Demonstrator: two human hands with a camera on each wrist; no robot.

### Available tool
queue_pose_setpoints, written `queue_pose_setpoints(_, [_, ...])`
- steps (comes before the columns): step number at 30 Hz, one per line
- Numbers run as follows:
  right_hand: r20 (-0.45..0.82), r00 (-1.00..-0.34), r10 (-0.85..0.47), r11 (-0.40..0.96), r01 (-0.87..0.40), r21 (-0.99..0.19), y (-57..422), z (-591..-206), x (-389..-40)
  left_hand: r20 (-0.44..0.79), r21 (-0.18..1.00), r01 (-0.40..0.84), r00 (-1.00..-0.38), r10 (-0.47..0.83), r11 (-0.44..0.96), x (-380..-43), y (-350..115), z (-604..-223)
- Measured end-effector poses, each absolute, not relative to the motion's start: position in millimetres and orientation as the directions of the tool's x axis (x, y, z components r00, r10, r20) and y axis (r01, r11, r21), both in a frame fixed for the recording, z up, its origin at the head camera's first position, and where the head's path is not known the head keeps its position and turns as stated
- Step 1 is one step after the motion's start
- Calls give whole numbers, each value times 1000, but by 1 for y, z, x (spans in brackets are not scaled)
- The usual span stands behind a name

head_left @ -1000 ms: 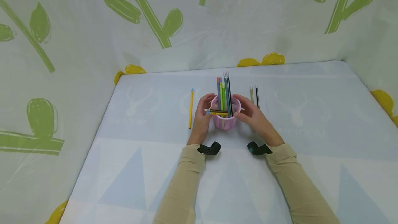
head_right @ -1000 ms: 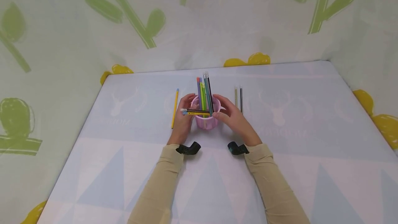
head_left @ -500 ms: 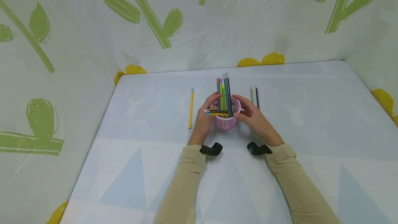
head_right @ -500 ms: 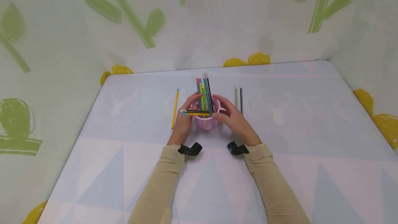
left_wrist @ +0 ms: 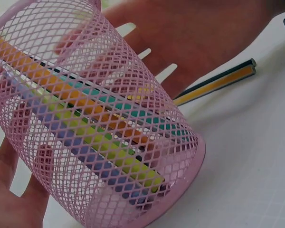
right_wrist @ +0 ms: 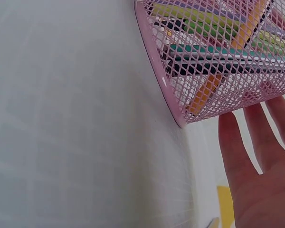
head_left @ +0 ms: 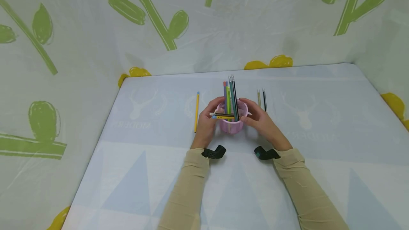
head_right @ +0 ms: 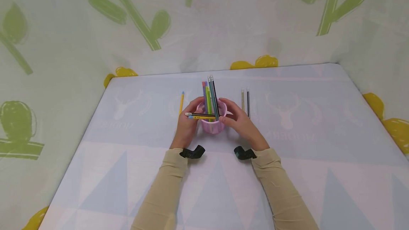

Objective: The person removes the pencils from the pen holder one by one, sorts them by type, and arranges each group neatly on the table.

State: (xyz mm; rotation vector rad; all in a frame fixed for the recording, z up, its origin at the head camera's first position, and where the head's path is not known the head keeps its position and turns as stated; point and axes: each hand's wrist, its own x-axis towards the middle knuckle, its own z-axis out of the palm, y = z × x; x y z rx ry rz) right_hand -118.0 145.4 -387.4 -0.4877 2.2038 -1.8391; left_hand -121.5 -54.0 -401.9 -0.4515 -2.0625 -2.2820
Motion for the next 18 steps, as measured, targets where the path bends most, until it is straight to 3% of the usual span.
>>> queue_pose_setpoints(7, [31, -919, -393, 166, -104, -981, 145, -381, -115, 218, 975, 205, -961, 172, -90, -119, -51, -390])
queue_pose_setpoints(18, [44, -916, -399, 134, -106, -985, 150, -410, -128, 257, 966, 254, -961, 100, -36, -128, -46, -400])
